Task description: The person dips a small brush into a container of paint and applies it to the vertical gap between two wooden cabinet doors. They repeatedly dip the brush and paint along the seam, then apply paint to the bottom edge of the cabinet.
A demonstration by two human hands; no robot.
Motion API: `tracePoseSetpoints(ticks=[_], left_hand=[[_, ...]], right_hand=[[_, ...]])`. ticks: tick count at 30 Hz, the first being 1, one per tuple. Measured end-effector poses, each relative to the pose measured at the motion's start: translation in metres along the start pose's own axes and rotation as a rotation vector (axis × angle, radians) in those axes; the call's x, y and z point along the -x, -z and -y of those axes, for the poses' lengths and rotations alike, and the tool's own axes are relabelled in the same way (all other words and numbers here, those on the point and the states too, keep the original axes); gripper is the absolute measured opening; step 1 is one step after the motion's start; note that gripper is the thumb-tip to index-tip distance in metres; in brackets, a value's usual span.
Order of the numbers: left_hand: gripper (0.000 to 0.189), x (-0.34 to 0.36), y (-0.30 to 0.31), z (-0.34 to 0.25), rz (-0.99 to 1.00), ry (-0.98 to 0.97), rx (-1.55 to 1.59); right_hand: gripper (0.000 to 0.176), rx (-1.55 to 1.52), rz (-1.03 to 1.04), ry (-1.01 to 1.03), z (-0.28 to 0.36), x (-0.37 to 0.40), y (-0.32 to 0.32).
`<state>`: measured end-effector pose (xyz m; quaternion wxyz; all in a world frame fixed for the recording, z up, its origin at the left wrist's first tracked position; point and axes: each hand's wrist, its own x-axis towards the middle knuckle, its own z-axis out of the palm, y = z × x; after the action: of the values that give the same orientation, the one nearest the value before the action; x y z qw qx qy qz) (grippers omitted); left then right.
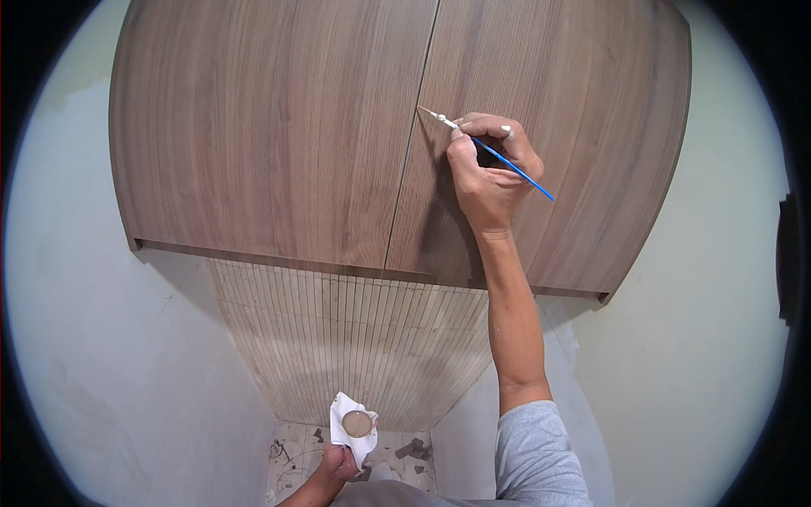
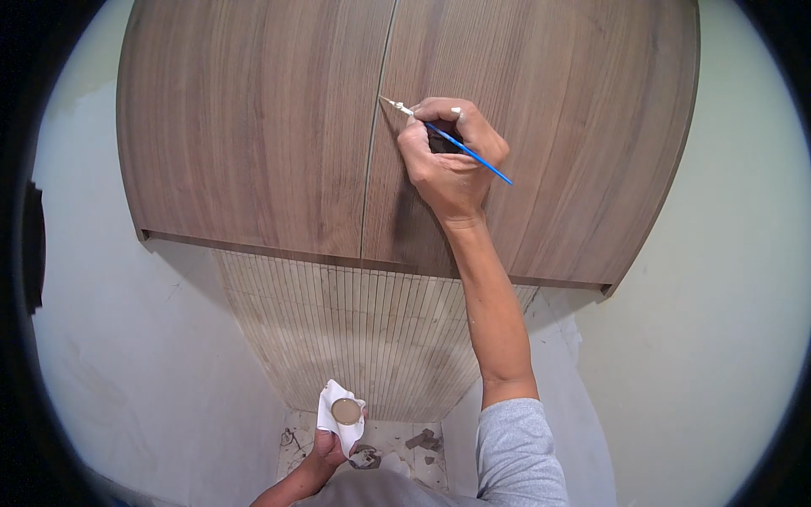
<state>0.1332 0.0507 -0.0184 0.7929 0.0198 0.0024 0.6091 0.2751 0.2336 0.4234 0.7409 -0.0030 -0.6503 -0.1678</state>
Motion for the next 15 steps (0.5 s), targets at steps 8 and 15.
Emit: tracePoseSetpoints(ticks=[8,15], left_hand=[[0.044,0.0006,0.0019,0.0020,-0.043,-0.032,-0.016],[0.044,0.0031,0.0007,0.0031,-0.042,-0.053,-0.037]], right_hand=[[0.011,0.024,-0.033,-0.044,0.0015,-0.0015,-0.0035],[0.011,0.004,0.004,0.006,-0.0003,0.0018,0.0023]])
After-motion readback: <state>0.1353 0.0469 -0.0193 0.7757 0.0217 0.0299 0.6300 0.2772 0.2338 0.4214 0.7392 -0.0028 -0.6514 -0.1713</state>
